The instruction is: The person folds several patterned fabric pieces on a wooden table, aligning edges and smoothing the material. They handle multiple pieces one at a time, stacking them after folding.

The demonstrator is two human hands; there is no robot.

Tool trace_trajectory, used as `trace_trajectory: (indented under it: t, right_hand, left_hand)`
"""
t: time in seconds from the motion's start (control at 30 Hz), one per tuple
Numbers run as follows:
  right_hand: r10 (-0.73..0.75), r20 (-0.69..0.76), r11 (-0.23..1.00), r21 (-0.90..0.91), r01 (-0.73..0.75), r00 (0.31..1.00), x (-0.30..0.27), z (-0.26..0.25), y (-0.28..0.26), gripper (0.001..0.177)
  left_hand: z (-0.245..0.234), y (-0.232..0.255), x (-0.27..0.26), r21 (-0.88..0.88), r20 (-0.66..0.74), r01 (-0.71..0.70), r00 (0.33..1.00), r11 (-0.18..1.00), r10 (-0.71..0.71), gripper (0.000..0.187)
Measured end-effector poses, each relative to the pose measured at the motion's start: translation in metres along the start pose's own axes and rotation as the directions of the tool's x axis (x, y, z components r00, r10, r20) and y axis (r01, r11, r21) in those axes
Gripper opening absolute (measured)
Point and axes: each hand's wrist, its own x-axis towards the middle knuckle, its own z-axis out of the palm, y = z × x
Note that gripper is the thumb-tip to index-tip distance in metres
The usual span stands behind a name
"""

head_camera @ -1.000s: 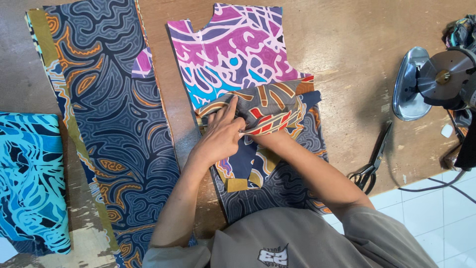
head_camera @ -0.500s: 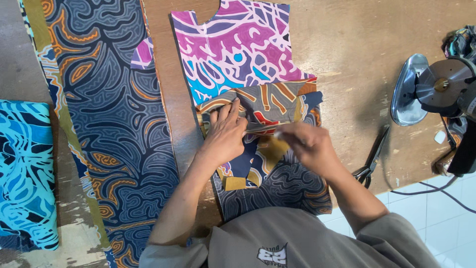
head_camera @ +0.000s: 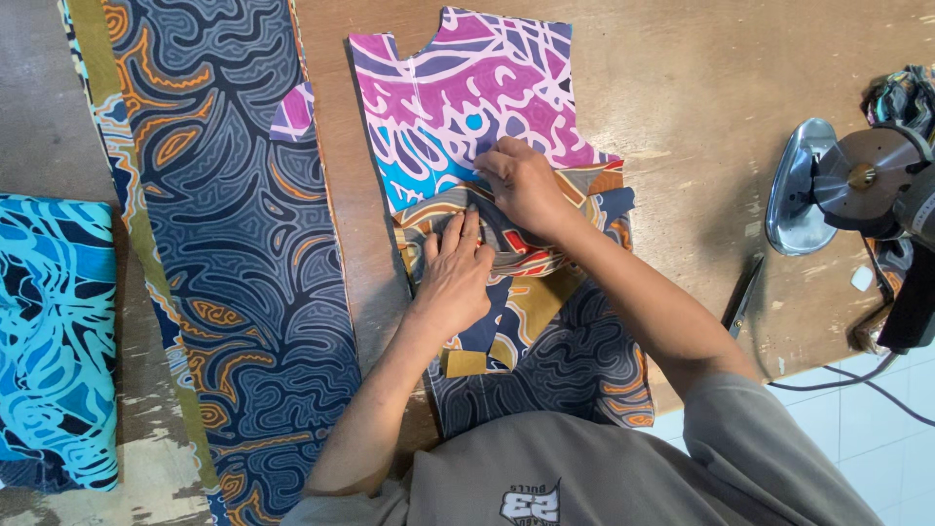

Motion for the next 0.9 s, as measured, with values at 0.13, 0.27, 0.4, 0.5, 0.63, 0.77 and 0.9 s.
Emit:
trace_trajectory:
  t: [0.13, 0.27, 0.4, 0.5, 0.63, 0.77, 0.9]
  right_hand:
    - [-0.034, 0.004, 0.999, -0.019, 0.034, 0.999, -0.002, 0.003, 0.003, 0.016]
    - [-0.090, 0.006, 0.994, -0.055, 0.090, 0.996, -0.002, 0.005, 0.003, 0.025]
    - [-0.125, 0.007, 0.986, -0.108, 0.125, 0.992, -0.001, 0.007, -0.001, 0.027]
    - [-0.152, 0.067, 0.955, -0.246, 0.164, 0.986, -0.002, 0.009, -0.004, 0.024]
    - [-0.145, 0.124, 0.889, -0.419, 0.185, 0.982, -0.005, 0.022, -0.010, 0.022]
    - [0.008, -0.038, 0.936, -0.351, -0.021, 0.999, -0.005, 0.036, -0.013, 0.013]
    - [0.331, -0.195, 0.941, 0.137, -0.308, 0.923, -0.008, 0.019, -0.004, 0.017]
  left_hand:
    - [0.002, -0.001, -0.001, 0.012, 0.008, 0.006, 1.000, 1.000, -0.006, 0.030]
    - [0.003, -0.001, -0.001, 0.019, 0.010, 0.010, 1.000, 1.000, -0.010, 0.032]
    - [0.003, -0.002, 0.000, 0.015, 0.010, 0.013, 1.000, 1.000, -0.013, 0.034]
    - [0.004, -0.001, -0.001, 0.010, -0.019, 0.006, 1.000, 1.000, -0.006, 0.036]
    - [0.004, 0.001, -0.006, 0.021, -0.046, -0.004, 0.999, 1.000, 0.005, 0.030]
    - [0.002, 0.006, -0.012, 0.019, -0.110, -0.040, 0.993, 0.999, 0.042, 0.024]
    - [-0.002, 0.013, -0.024, 0.051, -0.172, -0.107, 0.978, 0.993, 0.114, 0.033]
